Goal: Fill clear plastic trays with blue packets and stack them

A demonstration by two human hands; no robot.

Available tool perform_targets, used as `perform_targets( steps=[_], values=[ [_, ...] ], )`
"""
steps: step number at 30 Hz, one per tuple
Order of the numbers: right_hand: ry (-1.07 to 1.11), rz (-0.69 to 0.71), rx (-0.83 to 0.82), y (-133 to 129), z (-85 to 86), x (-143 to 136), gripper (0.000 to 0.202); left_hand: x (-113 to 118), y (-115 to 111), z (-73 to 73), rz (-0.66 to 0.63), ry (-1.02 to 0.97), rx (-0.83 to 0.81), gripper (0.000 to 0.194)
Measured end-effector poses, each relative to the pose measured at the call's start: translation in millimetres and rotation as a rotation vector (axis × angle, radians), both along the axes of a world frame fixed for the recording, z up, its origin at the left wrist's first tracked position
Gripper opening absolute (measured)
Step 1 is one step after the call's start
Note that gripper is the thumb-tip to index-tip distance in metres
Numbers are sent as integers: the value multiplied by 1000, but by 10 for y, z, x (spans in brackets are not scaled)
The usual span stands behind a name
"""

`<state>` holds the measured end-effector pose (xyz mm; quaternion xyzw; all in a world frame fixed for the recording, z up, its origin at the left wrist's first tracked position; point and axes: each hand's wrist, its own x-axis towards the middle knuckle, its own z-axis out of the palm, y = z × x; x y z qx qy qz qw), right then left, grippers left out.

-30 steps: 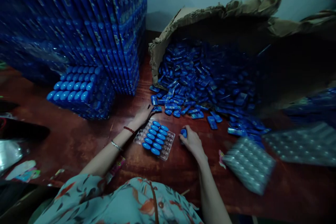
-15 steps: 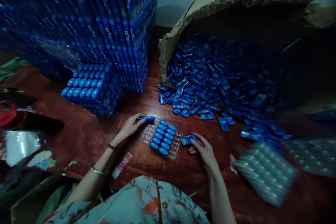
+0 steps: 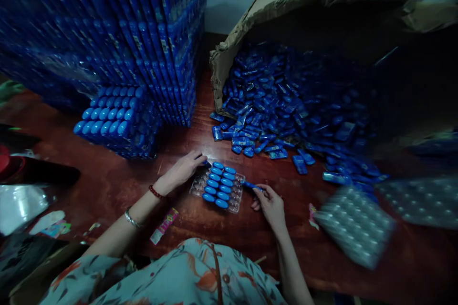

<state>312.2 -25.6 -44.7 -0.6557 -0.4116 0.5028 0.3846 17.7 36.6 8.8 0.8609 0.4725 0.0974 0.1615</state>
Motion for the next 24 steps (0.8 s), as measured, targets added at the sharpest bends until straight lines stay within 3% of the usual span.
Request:
perform_targets(
  steps=[4,9,12,15,19,24],
  values=[
    [-195,-30,70,-13,-33,-56,43,38,-40,36,-36,134,26,25],
    [-12,-42,120,154,-28,-71,40,89,30,107,-53,160,-7,22],
    [-191,130,259,258,77,-74,33,86,78,123,-54,148,-35,18],
    [-605,388,416,298,251,-133,27,76,88,110,-40,144,-28,19],
    [-1086,717,425,323,479,-297,42,71,80,106,-49,178,-35,21],
    [-1272,943,449,434,608,-479,41,88,101,179,-125,202,-54,25]
  ],
)
